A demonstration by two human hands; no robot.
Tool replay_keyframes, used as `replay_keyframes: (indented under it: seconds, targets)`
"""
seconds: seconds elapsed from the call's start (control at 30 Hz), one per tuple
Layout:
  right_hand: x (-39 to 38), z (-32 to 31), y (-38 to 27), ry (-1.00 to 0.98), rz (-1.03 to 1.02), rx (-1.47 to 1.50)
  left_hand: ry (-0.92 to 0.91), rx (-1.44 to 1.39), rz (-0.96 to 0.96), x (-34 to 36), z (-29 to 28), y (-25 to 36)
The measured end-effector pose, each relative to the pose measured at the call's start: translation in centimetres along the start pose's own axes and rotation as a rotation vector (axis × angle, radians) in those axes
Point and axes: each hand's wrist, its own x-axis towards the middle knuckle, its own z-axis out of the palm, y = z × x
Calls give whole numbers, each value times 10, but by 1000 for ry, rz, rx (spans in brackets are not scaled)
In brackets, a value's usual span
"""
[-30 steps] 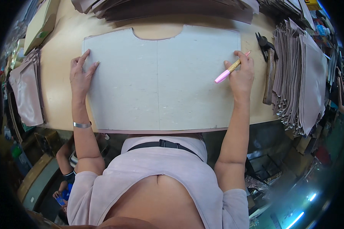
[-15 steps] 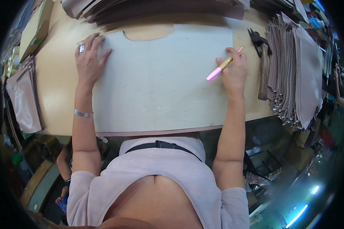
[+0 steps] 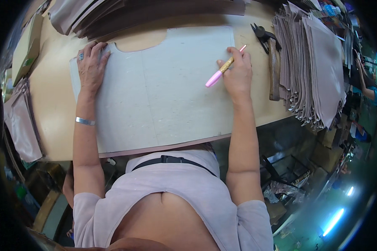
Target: The person hammers the edge of a leather piece on a work surface, then aligns a leather sheet over a cardboard template and marks the outline using a marker.
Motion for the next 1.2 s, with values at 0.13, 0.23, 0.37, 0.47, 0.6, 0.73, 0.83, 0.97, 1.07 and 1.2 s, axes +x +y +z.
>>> replay_keyframes:
  seconds: [0.13, 0.23, 0.37, 0.47, 0.6, 0.73, 0.83, 0.97, 1.07, 1.2]
  targets:
    - [-1, 1, -1, 20, -26, -7, -7, 27, 11, 3, 0, 0]
    - [-1, 0, -3, 7, -11, 7, 28, 31, 44, 2, -1, -1]
    - [-1, 0, -2, 9, -1, 3, 17, -10, 44, 3, -1, -1]
    - [0, -2, -5, 0, 28, 9, 24, -14, 44, 4, 0, -1]
    - [1, 0, -4, -3, 20, -49, 18, 2, 33, 2, 0, -3]
    - [0, -1, -9, -15, 40, -147, 17, 0, 17, 3, 3, -3]
    - [-2, -1, -20, 6, 37, -365, 24, 20, 7, 1, 2, -2]
    - [0, 7, -24, 172, -172, -493, 42, 9, 6, 1, 3, -3]
    - [-9, 33, -51, 70, -431, -98, 49, 9, 21, 2, 3, -1]
    - [-26, 65, -99, -65, -679, 19, 71, 13, 27, 2, 3, -1]
